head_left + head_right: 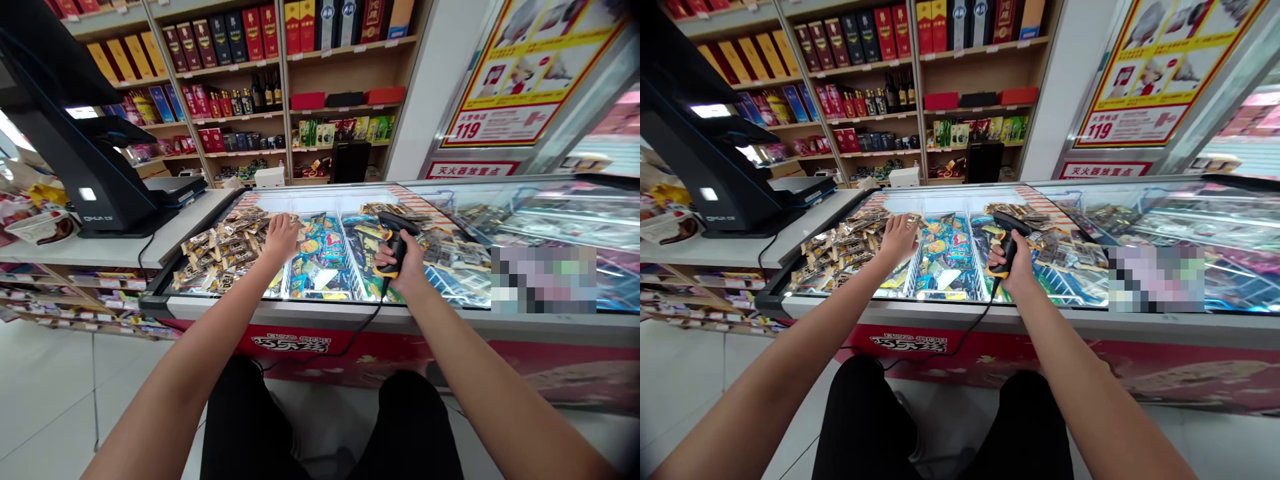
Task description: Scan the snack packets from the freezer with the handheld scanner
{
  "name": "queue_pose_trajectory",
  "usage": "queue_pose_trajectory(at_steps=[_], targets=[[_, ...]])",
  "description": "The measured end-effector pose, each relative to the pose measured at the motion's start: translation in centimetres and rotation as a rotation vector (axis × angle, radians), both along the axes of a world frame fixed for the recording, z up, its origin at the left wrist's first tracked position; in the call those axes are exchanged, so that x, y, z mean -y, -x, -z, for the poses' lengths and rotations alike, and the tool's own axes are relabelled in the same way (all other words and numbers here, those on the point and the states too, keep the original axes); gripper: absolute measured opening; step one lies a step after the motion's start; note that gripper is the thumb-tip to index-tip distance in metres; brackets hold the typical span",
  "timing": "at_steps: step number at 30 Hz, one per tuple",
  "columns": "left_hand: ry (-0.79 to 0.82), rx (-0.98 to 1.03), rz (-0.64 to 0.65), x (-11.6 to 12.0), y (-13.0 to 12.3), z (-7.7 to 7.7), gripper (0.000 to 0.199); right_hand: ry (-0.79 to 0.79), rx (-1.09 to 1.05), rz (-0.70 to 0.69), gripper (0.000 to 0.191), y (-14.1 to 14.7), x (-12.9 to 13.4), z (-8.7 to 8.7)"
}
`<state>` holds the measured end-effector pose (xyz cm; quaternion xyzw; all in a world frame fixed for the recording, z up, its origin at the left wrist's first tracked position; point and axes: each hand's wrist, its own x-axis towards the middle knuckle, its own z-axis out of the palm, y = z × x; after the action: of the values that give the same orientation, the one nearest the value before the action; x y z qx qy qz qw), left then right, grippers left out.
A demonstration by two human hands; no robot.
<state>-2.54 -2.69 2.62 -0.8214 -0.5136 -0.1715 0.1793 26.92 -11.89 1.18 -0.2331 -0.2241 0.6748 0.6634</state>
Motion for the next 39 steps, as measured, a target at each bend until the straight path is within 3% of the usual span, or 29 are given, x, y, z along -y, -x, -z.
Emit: queue_pose_trajectory(at_steps=[5,12,16,20,24,28,32,36,39], targets=[[0.093,0.033,0.172,2.1,-5.8,1.9,0.04,-0.11,-0.112,0.054,0.032,-4.1,1.4,-0.4],[0.373,0.109,0.381,4.2,-19.3,3.1,0.06,-0.055,-0.254,0.137,0.022,-12.3,5.1,0.4],[0.37,0.202,0.406,4.8,-25.8,3.0,0.07,-0.02,-0.351,0.204,0.019,-12.6,5.5,0.9],[0.267,0.203,0.483,5.0,-29.0,3.4,0.068,-0.019,-0.379,0.239,0.017,-12.1,5.1,1.1],[0.174,0.142,0.544,5.0,-28.8,3.6,0.059,-0.025,-0.411,0.228,0.02,-12.2,5.2,1.2],[0.15,0.01,0.675,5.0,-26.6,2.7,0.053,-0.032,-0.407,0.249,0.018,-12.3,5.4,1.2],[0.258,0.0,0.747,4.7,-22.9,2.0,0.064,-0.037,-0.374,0.246,0.021,-12.2,5.5,1.1],[0.331,0.004,0.751,3.5,-18.0,2.2,0.049,-0.046,-0.28,0.244,0.026,-12.1,5.5,1.0],[0.351,0.035,0.675,2.6,-14.8,2.5,0.043,-0.034,-0.248,0.23,0.026,-12.1,5.5,1.0]])
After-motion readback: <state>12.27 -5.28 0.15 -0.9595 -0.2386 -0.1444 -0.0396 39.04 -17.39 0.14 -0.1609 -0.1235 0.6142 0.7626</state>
